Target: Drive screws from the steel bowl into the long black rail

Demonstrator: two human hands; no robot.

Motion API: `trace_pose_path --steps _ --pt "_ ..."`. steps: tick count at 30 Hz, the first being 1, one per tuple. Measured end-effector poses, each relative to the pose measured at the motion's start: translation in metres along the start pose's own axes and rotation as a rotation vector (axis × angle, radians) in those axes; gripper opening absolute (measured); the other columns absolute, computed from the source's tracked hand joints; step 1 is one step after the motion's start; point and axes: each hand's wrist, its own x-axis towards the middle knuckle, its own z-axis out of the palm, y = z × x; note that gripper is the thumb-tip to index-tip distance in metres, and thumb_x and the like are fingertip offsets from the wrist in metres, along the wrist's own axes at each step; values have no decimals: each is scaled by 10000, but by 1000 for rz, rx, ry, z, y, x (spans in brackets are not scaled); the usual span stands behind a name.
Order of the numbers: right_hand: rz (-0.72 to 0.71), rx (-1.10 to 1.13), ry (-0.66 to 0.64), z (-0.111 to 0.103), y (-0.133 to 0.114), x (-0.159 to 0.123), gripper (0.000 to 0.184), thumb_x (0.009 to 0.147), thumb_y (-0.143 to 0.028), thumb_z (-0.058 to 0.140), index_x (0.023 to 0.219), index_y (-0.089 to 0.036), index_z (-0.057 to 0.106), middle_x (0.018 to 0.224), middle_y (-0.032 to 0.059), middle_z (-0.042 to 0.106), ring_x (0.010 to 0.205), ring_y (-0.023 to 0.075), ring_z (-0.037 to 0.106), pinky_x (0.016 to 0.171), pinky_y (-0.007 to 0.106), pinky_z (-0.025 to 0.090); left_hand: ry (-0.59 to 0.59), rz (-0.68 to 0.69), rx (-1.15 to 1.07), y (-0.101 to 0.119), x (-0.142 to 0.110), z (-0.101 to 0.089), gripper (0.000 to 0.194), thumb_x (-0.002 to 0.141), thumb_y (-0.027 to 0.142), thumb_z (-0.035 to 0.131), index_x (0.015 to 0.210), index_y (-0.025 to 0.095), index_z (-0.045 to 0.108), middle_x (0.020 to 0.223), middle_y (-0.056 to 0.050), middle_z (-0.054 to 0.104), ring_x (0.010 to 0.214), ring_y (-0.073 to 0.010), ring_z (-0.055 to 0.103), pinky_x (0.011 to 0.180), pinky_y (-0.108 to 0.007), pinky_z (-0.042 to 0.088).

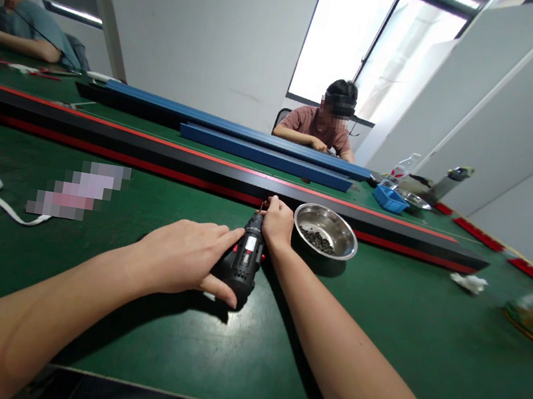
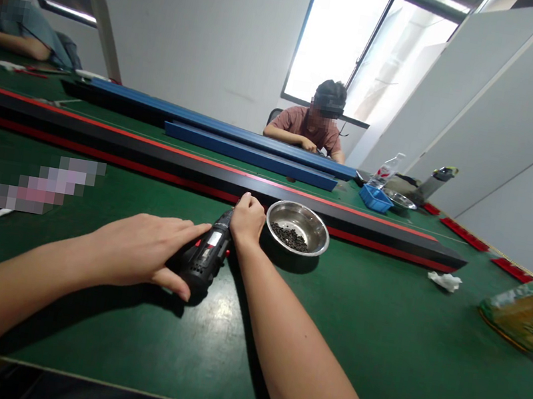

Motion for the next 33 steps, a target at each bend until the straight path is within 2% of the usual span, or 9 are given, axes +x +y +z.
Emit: trace_pose_path --steps 5,13,24,33 --pt "0 -8 4 1 1 2 444 1067 -419 413 948 -193 776 927 94 795 837 237 761 802 308 509 1 10 -3 0 1 1 1054 778 937 550 1520 189 502 1193 -118 744 1089 -361 748 834 -451 584" --pt "4 2 3 1 1 1 443 1065 -430 419 948 -194 774 940 93 798 828 229 758 790 300 510 -6 -1 18 2 -1 -3 1025 789 934 539 1510 206 510 1179 -118 751 1081 -348 750 828 -411 573" --pt "4 8 4 2 3 2 440 1065 -438 426 956 -190 774 924 89 791 820 226 750 794 303 508 35 48 72 2 -1 4 1022 858 933 406 1503 146 496 1122 -125 714 999 -348 730 826 -465 577" --pt "2 11 1 1 3 3 439 1068 -433 424 963 -195 777 920 86 787 820 226 746 803 303 506 60 60 81 1 0 8 996 858 927 425 1464 145 538 1125 -137 722 1005 -343 717 833 -450 559"
